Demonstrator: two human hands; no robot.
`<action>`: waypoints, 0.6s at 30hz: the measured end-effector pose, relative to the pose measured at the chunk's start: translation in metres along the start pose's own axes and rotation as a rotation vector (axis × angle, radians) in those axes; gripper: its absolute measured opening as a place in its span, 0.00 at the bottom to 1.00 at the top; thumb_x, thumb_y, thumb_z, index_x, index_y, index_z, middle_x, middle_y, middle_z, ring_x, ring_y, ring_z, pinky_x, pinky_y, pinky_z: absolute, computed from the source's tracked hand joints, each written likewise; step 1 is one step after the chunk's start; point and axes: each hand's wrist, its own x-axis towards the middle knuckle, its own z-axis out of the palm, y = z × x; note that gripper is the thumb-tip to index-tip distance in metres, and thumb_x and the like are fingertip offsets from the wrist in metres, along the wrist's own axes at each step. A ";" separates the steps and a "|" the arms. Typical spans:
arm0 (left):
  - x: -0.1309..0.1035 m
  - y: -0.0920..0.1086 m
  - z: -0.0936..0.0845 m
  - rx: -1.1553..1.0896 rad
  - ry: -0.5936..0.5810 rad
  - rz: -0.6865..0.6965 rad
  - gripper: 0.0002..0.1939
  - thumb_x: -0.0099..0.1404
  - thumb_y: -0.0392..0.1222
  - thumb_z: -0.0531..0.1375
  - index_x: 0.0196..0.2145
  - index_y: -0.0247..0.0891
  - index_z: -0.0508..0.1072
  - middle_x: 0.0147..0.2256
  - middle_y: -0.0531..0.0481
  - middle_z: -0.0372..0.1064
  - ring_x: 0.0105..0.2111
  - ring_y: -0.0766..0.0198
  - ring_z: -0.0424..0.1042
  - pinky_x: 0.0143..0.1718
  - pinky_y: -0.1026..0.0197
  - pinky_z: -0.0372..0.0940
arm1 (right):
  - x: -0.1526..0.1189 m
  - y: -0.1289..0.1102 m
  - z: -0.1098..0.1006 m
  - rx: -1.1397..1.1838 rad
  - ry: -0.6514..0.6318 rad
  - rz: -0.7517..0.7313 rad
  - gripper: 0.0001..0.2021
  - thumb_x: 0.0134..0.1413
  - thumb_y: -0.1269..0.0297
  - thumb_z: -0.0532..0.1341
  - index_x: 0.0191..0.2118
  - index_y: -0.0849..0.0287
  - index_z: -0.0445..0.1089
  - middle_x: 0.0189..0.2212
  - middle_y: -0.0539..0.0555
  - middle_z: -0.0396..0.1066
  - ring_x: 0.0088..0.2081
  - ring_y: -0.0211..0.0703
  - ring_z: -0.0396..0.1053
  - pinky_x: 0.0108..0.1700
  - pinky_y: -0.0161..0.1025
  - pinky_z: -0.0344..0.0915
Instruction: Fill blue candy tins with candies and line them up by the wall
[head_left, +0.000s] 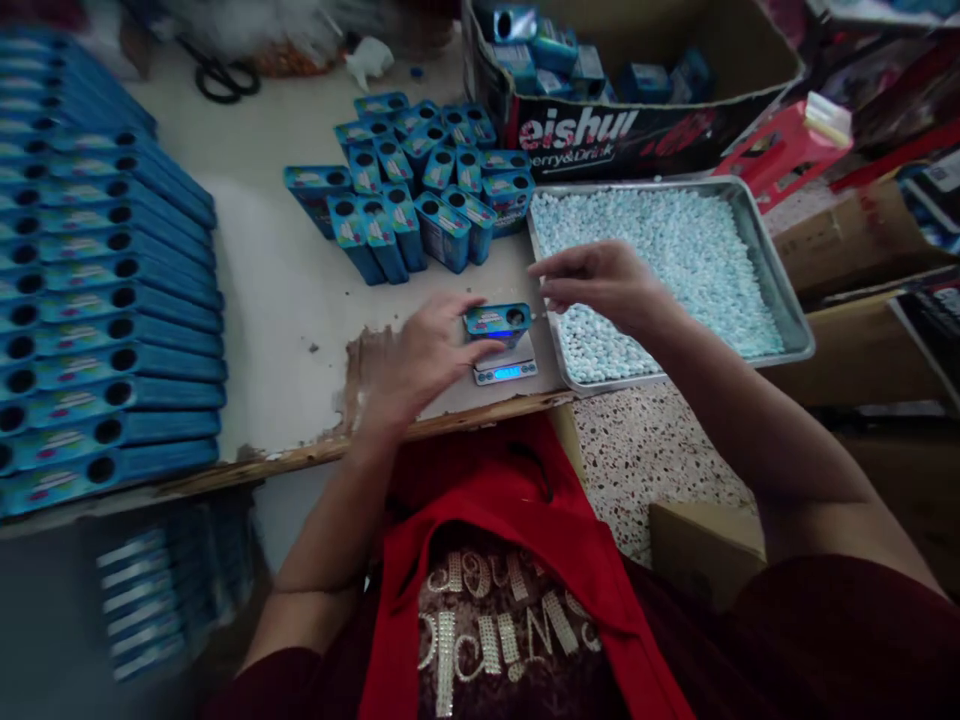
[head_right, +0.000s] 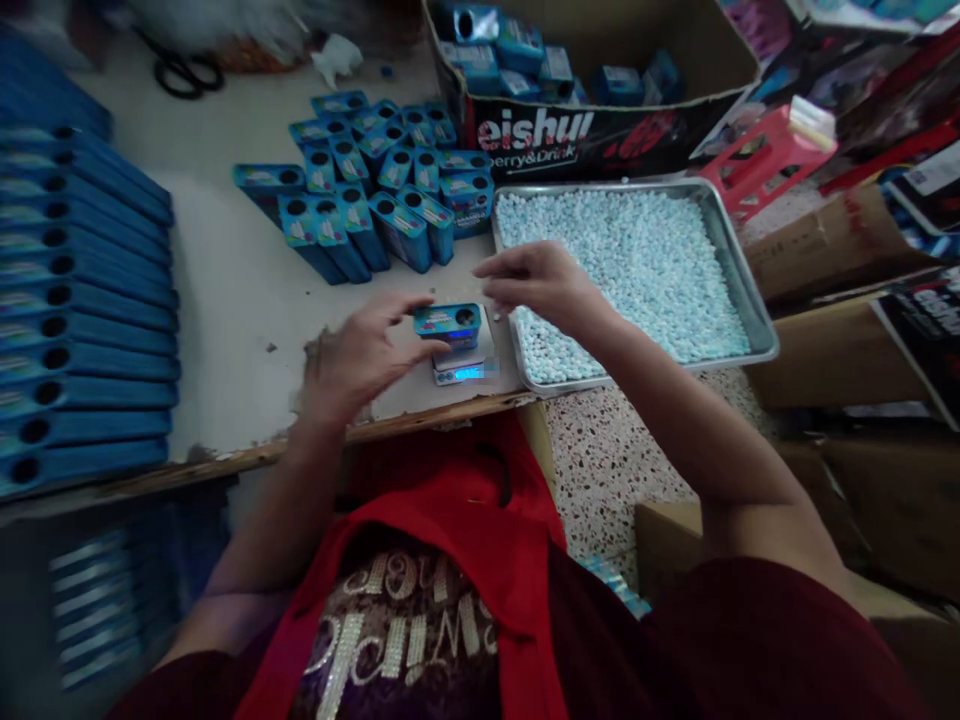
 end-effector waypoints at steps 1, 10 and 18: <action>0.006 0.006 0.009 0.040 -0.049 0.067 0.28 0.70 0.43 0.83 0.65 0.45 0.85 0.63 0.40 0.86 0.64 0.42 0.84 0.71 0.41 0.78 | 0.003 0.005 -0.003 0.103 0.046 0.042 0.15 0.50 0.56 0.80 0.43 0.54 0.86 0.32 0.52 0.78 0.34 0.45 0.73 0.39 0.44 0.73; 0.049 0.012 -0.109 0.299 0.216 -0.085 0.25 0.67 0.34 0.83 0.58 0.48 0.86 0.58 0.48 0.87 0.59 0.44 0.85 0.67 0.42 0.78 | 0.077 0.018 0.038 0.043 -0.004 -0.099 0.15 0.53 0.49 0.76 0.38 0.54 0.80 0.26 0.44 0.63 0.29 0.40 0.57 0.34 0.41 0.52; 0.181 -0.022 -0.308 0.758 0.491 -0.384 0.38 0.75 0.33 0.80 0.76 0.23 0.75 0.69 0.46 0.82 0.74 0.41 0.79 0.79 0.40 0.68 | 0.161 -0.061 0.092 -0.643 -0.093 -0.510 0.18 0.71 0.66 0.64 0.55 0.57 0.92 0.33 0.53 0.82 0.36 0.48 0.73 0.42 0.44 0.59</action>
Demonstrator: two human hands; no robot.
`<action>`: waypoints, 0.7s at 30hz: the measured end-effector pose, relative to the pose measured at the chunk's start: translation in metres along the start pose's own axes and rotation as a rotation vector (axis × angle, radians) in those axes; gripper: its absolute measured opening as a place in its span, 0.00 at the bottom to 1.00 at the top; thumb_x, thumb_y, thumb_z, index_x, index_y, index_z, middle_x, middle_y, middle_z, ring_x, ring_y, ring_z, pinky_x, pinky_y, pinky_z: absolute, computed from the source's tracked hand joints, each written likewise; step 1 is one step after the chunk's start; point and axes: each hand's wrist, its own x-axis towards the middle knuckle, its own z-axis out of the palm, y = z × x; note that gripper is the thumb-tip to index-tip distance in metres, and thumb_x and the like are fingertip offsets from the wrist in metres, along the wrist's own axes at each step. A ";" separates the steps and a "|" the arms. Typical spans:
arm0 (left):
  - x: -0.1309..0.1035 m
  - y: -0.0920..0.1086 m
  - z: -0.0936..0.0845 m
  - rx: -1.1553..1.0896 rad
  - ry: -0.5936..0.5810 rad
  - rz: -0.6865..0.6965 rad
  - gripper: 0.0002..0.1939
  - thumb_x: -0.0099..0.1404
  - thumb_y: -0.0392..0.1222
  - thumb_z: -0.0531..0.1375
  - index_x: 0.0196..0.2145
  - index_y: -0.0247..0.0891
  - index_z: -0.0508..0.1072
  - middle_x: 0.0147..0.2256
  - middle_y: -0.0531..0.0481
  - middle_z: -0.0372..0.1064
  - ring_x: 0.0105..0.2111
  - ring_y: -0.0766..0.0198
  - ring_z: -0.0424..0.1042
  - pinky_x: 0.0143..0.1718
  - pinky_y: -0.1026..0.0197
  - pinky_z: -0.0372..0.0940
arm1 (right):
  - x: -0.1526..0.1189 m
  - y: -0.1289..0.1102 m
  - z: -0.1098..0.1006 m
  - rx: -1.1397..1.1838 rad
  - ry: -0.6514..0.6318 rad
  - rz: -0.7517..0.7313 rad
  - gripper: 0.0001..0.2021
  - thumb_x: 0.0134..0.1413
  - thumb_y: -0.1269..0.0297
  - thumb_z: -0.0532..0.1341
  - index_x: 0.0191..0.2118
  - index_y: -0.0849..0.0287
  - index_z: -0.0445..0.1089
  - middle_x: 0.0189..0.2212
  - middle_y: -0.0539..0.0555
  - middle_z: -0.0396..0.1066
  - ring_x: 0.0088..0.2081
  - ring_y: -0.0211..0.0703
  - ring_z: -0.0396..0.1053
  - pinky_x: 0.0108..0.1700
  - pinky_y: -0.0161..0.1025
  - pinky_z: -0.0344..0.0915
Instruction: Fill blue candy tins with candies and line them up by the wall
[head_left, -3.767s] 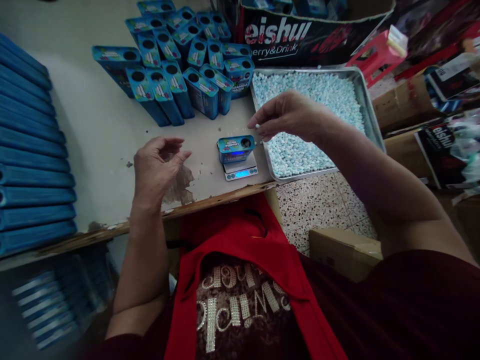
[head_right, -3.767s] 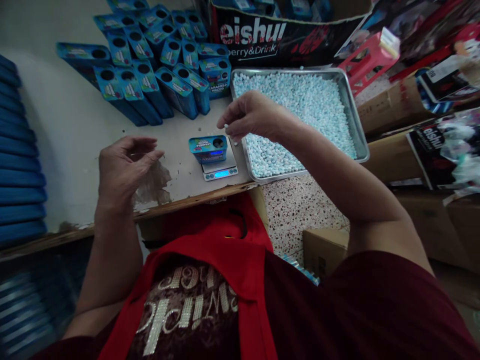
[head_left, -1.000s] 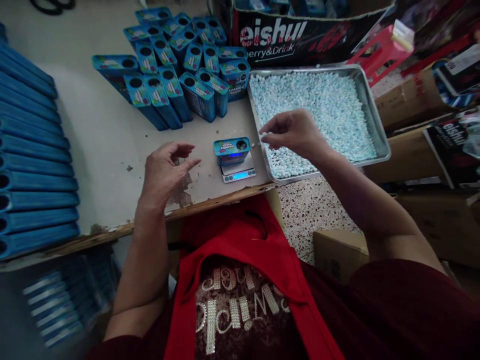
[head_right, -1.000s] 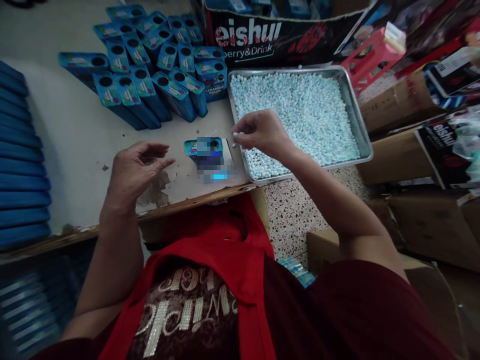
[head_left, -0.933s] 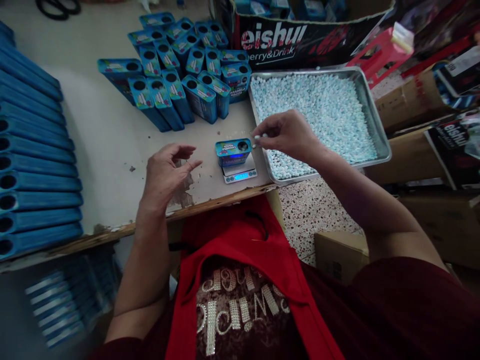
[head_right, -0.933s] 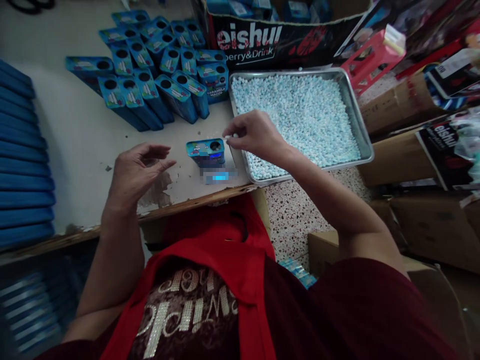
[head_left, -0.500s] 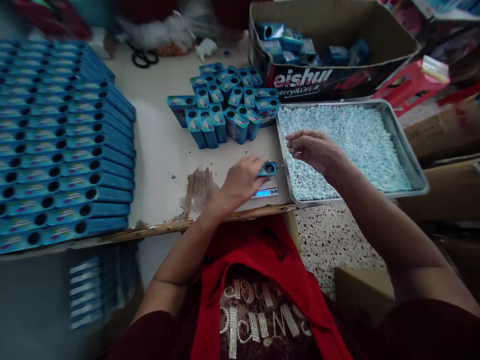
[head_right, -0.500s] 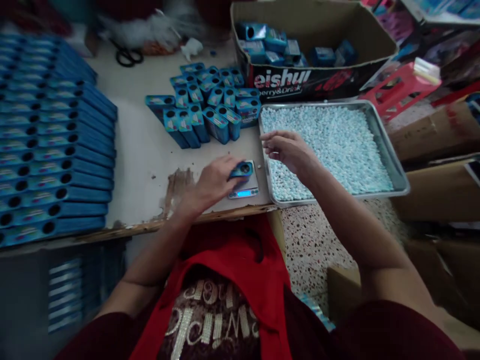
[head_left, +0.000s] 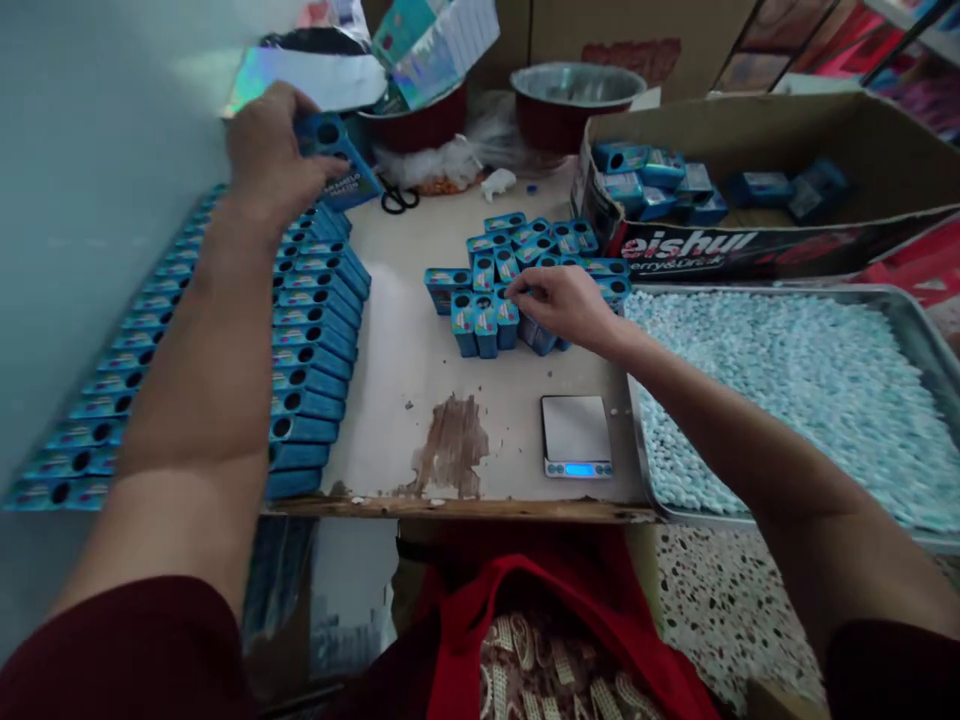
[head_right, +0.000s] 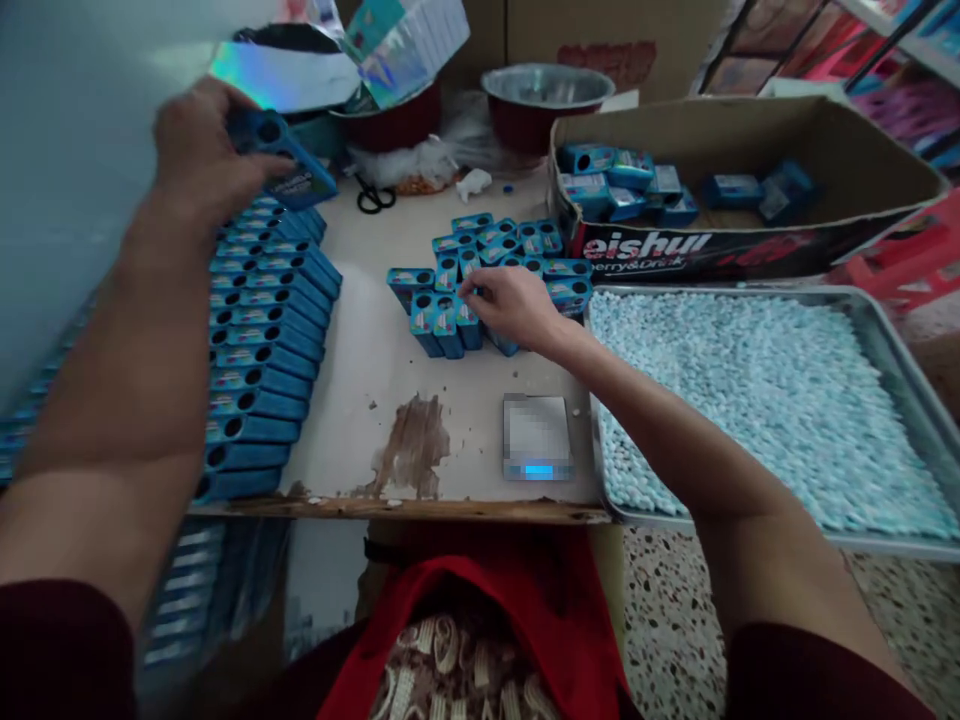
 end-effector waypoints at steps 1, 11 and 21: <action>0.019 -0.007 0.008 -0.014 -0.036 0.004 0.37 0.76 0.32 0.78 0.76 0.22 0.74 0.71 0.46 0.81 0.74 0.44 0.79 0.79 0.44 0.69 | 0.015 -0.010 0.001 -0.049 -0.036 -0.033 0.19 0.73 0.66 0.64 0.57 0.56 0.92 0.36 0.54 0.84 0.38 0.49 0.75 0.43 0.44 0.60; 0.061 -0.111 0.094 -0.192 -0.394 0.002 0.16 0.71 0.25 0.73 0.54 0.35 0.87 0.45 0.67 0.83 0.53 0.73 0.75 0.68 0.73 0.64 | 0.067 -0.037 0.019 -0.425 -0.479 -0.170 0.32 0.61 0.41 0.86 0.66 0.47 0.90 0.56 0.60 0.91 0.55 0.65 0.85 0.43 0.47 0.66; 0.042 -0.102 0.099 -0.165 -0.420 -0.081 0.23 0.61 0.51 0.86 0.32 0.44 0.76 0.40 0.53 0.82 0.64 0.50 0.78 0.82 0.46 0.62 | 0.055 -0.102 0.035 -0.610 -0.559 -0.068 0.18 0.61 0.67 0.86 0.55 0.59 0.93 0.55 0.67 0.91 0.56 0.68 0.88 0.45 0.49 0.76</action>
